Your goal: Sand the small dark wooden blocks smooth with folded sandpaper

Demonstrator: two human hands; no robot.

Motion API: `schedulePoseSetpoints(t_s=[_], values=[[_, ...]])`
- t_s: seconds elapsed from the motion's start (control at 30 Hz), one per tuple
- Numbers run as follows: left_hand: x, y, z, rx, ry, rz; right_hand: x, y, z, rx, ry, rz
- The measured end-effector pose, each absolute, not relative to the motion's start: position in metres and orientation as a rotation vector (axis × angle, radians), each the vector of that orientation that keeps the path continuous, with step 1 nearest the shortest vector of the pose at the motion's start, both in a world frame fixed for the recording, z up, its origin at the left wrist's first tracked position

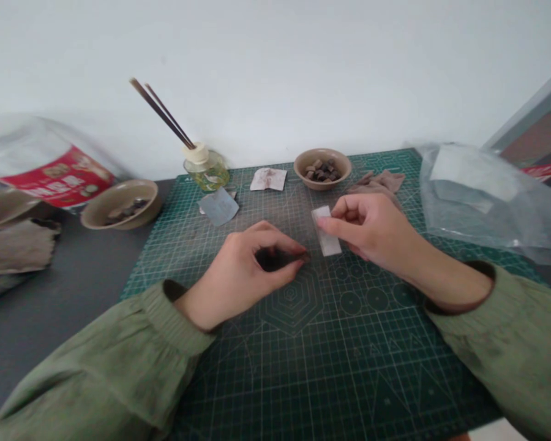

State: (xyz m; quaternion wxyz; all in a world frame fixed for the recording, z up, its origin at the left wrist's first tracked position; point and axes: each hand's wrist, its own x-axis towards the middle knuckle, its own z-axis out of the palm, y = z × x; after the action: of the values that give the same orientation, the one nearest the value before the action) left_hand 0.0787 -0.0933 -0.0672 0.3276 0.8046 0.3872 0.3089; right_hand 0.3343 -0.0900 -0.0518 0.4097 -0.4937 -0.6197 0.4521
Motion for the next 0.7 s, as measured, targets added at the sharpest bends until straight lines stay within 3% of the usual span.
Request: schedulePoseSetpoints(t_s=[0.17,0.7], values=[[0.077,-0.089,-0.07,2.301,0.969,0.776,0.332,-0.092,-0.053,-1.31,-1.654,1.294],[0.078,-0.094,-0.062,2.349,0.823,0.659,0.334,-0.089,-0.053,-1.275,-1.613,1.173]])
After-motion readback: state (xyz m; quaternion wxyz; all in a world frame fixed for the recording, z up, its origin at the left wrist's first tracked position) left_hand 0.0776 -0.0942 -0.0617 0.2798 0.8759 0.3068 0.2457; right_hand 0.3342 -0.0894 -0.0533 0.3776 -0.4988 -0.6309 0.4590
